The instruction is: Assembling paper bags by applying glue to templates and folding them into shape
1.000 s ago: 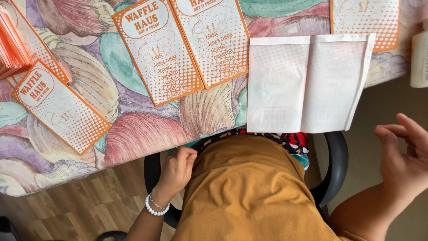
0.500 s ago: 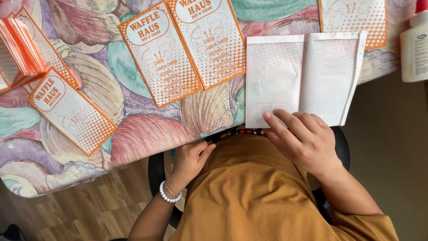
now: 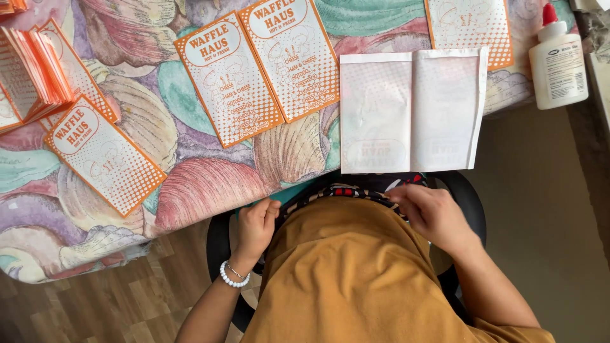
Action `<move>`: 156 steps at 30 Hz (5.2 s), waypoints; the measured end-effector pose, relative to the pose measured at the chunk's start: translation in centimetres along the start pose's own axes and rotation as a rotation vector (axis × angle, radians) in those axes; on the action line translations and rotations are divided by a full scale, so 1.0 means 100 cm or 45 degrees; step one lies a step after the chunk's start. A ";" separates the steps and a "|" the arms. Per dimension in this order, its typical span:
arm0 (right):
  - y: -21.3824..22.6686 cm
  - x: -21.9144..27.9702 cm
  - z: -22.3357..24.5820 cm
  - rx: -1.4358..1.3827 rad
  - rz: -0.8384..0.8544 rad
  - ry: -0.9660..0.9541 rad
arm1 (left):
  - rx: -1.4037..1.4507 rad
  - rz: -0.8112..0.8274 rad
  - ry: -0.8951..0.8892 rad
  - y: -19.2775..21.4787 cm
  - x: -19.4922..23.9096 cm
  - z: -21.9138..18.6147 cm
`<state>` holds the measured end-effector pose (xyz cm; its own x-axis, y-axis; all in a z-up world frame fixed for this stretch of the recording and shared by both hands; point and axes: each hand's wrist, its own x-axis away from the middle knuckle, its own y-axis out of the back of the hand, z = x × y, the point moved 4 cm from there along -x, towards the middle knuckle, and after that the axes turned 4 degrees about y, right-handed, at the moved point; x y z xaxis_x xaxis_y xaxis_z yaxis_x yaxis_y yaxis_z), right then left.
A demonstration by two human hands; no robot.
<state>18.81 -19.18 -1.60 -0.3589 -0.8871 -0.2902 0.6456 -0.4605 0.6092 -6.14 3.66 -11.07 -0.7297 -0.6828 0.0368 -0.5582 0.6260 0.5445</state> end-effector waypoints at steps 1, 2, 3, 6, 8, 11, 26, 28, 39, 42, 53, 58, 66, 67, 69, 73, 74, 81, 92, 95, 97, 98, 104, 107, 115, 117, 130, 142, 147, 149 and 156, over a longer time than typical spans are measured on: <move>-0.012 0.009 -0.019 -0.077 -0.018 -0.205 | -0.028 -0.005 -0.029 -0.001 0.006 0.008; -0.024 0.019 -0.037 -0.155 -0.037 -0.410 | -0.056 -0.010 -0.058 -0.003 0.012 0.016; -0.029 0.021 -0.035 -0.155 -0.037 -0.408 | -0.057 -0.012 -0.059 -0.003 0.010 0.003; -0.042 0.028 -0.031 -0.194 0.013 -0.418 | 0.062 0.063 -0.246 -0.003 0.004 -0.050; -0.044 0.028 -0.030 -0.227 0.004 -0.299 | 0.149 0.065 -0.488 0.004 -0.006 -0.101; -0.021 0.001 -0.001 -0.061 -0.110 0.055 | 0.058 -0.043 -0.531 0.011 -0.022 -0.137; -0.008 -0.054 0.045 0.943 -0.299 0.512 | 0.268 -0.229 -0.514 0.031 -0.048 -0.141; -0.013 -0.055 0.038 0.959 -0.317 0.515 | 0.318 -0.224 -0.505 0.030 -0.049 -0.132; 0.028 -0.014 0.014 0.070 -0.984 0.270 | 0.505 0.273 -0.137 0.012 -0.051 -0.137; 0.034 0.020 -0.028 -0.262 -1.533 -0.230 | 0.860 0.659 0.100 -0.018 -0.057 -0.151; 0.014 0.059 -0.086 -0.759 -1.226 -0.142 | 1.536 0.424 0.365 -0.106 -0.118 -0.174; 0.035 0.031 -0.015 -0.359 -0.980 0.134 | 1.590 0.287 0.238 -0.113 -0.134 -0.168; 0.063 0.021 0.013 0.038 -0.630 0.285 | 1.443 0.103 -0.023 -0.093 -0.128 -0.179; 0.061 0.015 0.013 0.079 -0.603 0.276 | 1.402 0.111 0.012 -0.095 -0.124 -0.177; 0.053 0.003 0.013 0.118 -0.574 0.267 | 1.362 0.119 0.048 -0.098 -0.117 -0.175; 0.033 -0.007 0.009 -0.003 -0.582 0.232 | 1.389 0.222 0.091 -0.105 -0.102 -0.173; 0.029 -0.006 0.007 0.005 -0.585 0.227 | 1.382 0.228 0.050 -0.105 -0.096 -0.172; 0.027 0.002 0.009 0.004 -0.491 0.097 | 1.066 0.306 -0.175 -0.074 -0.078 -0.155; 0.025 0.016 -0.002 -0.174 -0.512 -0.035 | 1.105 0.225 -0.151 -0.062 -0.074 -0.153; 0.031 0.022 -0.015 -0.189 -0.521 -0.013 | 1.125 0.231 -0.162 -0.059 -0.075 -0.156; 0.039 0.003 -0.003 -0.265 -0.596 0.007 | 1.140 0.236 -0.168 -0.054 -0.077 -0.163; 0.044 -0.006 0.003 -0.344 -0.670 0.025 | 1.154 0.242 -0.172 -0.052 -0.077 -0.166; 0.026 -0.064 -0.014 -0.929 -0.298 0.133 | 1.269 0.230 -0.159 -0.040 -0.084 -0.169; 0.021 -0.062 -0.017 -0.942 -0.416 0.090 | 1.270 0.113 -0.149 -0.028 -0.085 -0.172; 0.016 -0.052 -0.025 -0.776 -0.576 0.151 | 1.296 -0.003 -0.120 -0.018 -0.090 -0.170; 0.018 -0.052 -0.022 -0.744 -0.583 0.150 | 1.293 0.013 -0.105 -0.018 -0.092 -0.170; 0.033 -0.058 -0.009 -0.664 -0.676 0.116 | 1.007 0.001 -0.105 -0.012 -0.093 -0.171; 0.042 -0.063 0.017 -0.554 -0.761 -0.032 | 0.885 -0.032 -0.100 0.001 -0.086 -0.185; 0.058 -0.069 0.015 -0.500 -0.784 -0.046 | 0.994 -0.056 -0.105 0.025 -0.091 -0.195; 0.056 -0.072 0.019 -0.498 -0.727 0.007 | 0.710 0.027 -0.363 0.038 -0.090 -0.217; 0.054 -0.092 0.028 -0.569 -0.621 0.038 | 0.239 0.009 -0.670 0.004 -0.113 -0.229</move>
<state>23.74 -13.42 6.44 -0.6663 -0.5711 -0.4795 0.6337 -0.7726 0.0397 10.85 3.01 7.92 -0.8057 -0.4280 -0.4095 -0.5780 0.7194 0.3853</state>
